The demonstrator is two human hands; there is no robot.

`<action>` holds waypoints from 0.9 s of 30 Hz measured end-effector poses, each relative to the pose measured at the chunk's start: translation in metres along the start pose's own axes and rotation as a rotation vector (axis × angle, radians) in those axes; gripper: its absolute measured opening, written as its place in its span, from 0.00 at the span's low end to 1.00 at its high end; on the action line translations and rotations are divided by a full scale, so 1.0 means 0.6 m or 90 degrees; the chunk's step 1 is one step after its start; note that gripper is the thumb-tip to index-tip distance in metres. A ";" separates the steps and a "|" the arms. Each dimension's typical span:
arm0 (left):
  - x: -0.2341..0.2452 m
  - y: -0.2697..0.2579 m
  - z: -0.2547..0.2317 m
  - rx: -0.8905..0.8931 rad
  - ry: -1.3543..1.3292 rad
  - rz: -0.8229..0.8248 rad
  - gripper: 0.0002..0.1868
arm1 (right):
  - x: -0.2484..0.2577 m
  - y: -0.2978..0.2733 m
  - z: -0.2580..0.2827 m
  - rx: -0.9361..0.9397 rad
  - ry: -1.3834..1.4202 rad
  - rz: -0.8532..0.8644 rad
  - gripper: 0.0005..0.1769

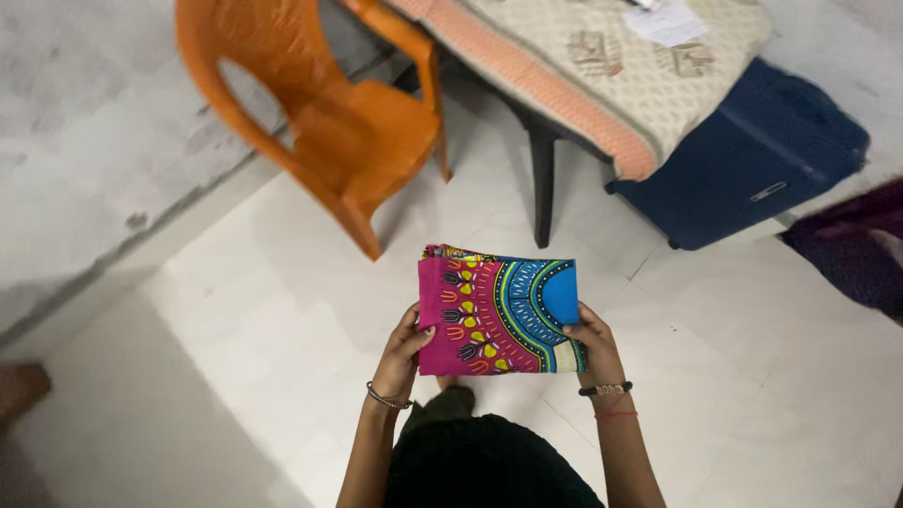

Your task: The person moves various folded clothes from one surface to another, creating a stack of items including shirts and patterned fabrics.

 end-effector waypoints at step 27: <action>-0.187 0.775 -0.211 -0.015 0.434 0.238 0.30 | 0.121 0.599 0.261 0.122 0.052 -0.177 0.35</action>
Point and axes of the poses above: each hand's wrist, its own y-axis towards the middle knuckle, its own x-axis out of the back of the hand, z = x × y, the point moved 9 cm from there along y, towards the middle knuckle, and after that the axes turned 12 degrees about y, right-handed, at the moved point
